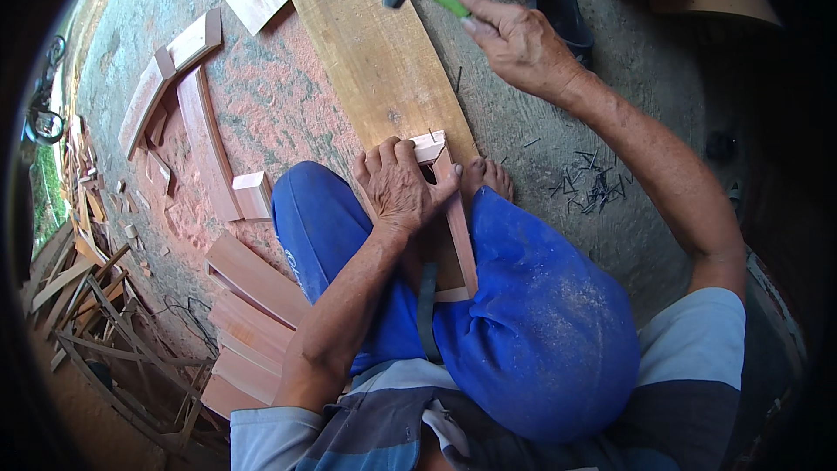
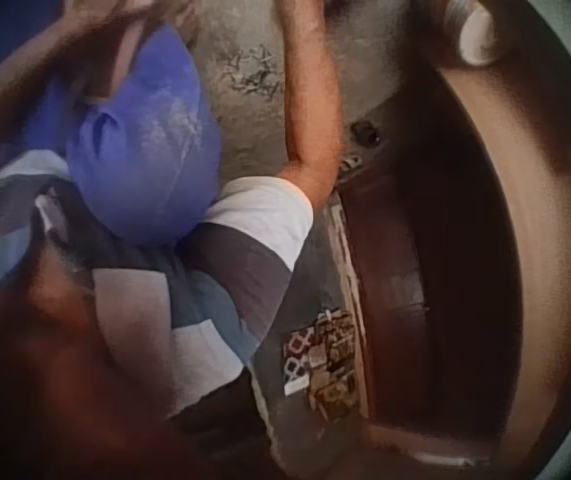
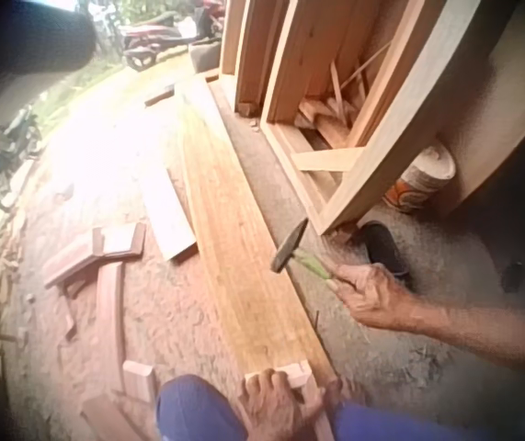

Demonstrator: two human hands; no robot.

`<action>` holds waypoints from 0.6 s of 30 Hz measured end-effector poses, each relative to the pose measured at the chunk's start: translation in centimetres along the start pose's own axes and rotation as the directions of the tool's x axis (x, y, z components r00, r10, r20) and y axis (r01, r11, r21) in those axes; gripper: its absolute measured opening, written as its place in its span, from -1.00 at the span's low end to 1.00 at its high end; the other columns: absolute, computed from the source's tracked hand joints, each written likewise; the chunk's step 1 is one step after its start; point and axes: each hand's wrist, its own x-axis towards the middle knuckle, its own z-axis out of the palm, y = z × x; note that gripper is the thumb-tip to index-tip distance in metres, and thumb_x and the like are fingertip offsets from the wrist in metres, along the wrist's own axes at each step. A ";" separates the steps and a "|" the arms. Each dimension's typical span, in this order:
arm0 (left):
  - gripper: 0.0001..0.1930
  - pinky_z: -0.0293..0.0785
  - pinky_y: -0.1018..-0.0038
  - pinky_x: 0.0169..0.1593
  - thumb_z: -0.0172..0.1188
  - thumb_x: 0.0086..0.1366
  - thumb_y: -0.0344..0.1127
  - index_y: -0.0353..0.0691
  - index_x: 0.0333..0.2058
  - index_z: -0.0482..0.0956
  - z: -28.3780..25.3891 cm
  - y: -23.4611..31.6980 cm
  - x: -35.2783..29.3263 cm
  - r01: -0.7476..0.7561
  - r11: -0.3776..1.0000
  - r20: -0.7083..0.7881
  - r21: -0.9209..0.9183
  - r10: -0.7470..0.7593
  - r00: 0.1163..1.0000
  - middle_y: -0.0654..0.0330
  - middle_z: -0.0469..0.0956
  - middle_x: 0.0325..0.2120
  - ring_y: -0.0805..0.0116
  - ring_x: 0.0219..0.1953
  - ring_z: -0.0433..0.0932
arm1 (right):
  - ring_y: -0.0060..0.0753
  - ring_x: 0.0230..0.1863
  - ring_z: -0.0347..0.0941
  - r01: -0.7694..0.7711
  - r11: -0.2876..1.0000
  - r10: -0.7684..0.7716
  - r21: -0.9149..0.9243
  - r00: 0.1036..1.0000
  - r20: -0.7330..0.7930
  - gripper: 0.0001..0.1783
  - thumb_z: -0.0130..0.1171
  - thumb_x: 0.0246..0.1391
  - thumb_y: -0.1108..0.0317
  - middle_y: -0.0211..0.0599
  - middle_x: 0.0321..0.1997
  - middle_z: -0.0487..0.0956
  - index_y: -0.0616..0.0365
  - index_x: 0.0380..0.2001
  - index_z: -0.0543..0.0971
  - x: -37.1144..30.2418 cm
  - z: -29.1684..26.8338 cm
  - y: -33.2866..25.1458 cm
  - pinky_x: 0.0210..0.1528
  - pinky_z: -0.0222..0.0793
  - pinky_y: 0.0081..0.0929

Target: The person assembles a rectangular wooden frame by hand, using a hammer to drive nails into the joints. They repeatedly align pieces, hammer nails, and adjust the frame on the floor.

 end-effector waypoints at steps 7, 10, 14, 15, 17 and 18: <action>-0.17 -0.04 -0.06 0.40 0.37 -0.04 0.38 -0.30 -0.07 0.52 0.0 0.0 -0.2 0.010 1.000 0.004 0.008 -0.010 1.000 -0.02 0.48 -0.02 0.01 0.17 0.39 | -0.59 -0.51 0.42 0.089 0.993 -0.062 -0.073 0.949 0.310 -0.52 0.07 0.46 0.25 -0.35 -0.51 0.57 -0.12 0.39 0.51 0.8 -1.6 0.3 -0.38 0.42 -0.41; -0.17 -0.05 -0.07 0.41 0.37 -0.04 0.38 -0.30 -0.08 0.52 -0.1 0.6 0.2 -0.004 1.000 0.031 -0.012 0.004 1.000 -0.02 0.48 -0.01 0.00 0.18 0.39 | -0.65 -0.57 0.37 0.275 0.949 -0.152 -0.158 0.831 0.535 -0.52 0.08 0.47 0.22 -0.43 -0.54 0.54 -0.14 0.40 0.50 -1.3 0.4 3.0 -0.47 0.36 -0.45; -0.16 -0.05 -0.07 0.41 0.38 -0.05 0.39 -0.30 -0.08 0.52 0.0 0.3 -0.2 0.023 1.000 0.027 0.005 -0.023 0.999 -0.01 0.48 -0.03 0.01 0.17 0.40 | -0.67 -0.59 0.36 0.139 0.987 -0.094 -0.086 0.912 0.400 -0.50 0.07 0.48 0.21 -0.47 -0.55 0.54 -0.19 0.42 0.47 1.1 -1.4 1.5 -0.51 0.35 -0.47; -0.16 -0.04 -0.07 0.41 0.38 -0.05 0.39 -0.30 -0.08 0.52 0.0 0.2 -0.1 0.021 1.000 0.023 -0.004 -0.021 1.000 -0.01 0.49 -0.03 0.01 0.16 0.40 | -0.61 -0.53 0.40 0.084 0.996 -0.080 -0.015 0.983 0.167 -0.50 0.07 0.47 0.26 -0.41 -0.52 0.58 -0.20 0.42 0.47 1.7 -1.9 1.4 -0.43 0.40 -0.41; -0.16 -0.03 -0.07 0.40 0.38 -0.06 0.40 -0.30 -0.08 0.53 0.3 0.1 -0.2 -0.019 1.000 -0.027 -0.001 0.019 0.999 0.00 0.49 -0.05 0.02 0.14 0.42 | -0.63 -0.51 0.40 0.030 1.000 -0.029 -0.009 0.996 0.081 -0.51 0.07 0.46 0.26 -0.42 -0.52 0.57 -0.21 0.41 0.49 0.0 -0.4 1.4 -0.41 0.41 -0.42; -0.16 -0.03 -0.07 0.40 0.38 -0.05 0.40 -0.30 -0.08 0.53 0.3 0.2 -0.1 -0.013 1.000 -0.006 0.000 0.013 1.000 0.00 0.49 -0.05 0.02 0.14 0.42 | -0.63 -0.50 0.41 0.013 1.000 -0.013 -0.003 0.999 0.032 -0.51 0.08 0.46 0.26 -0.42 -0.51 0.57 -0.22 0.40 0.50 -0.5 0.3 1.5 -0.40 0.41 -0.42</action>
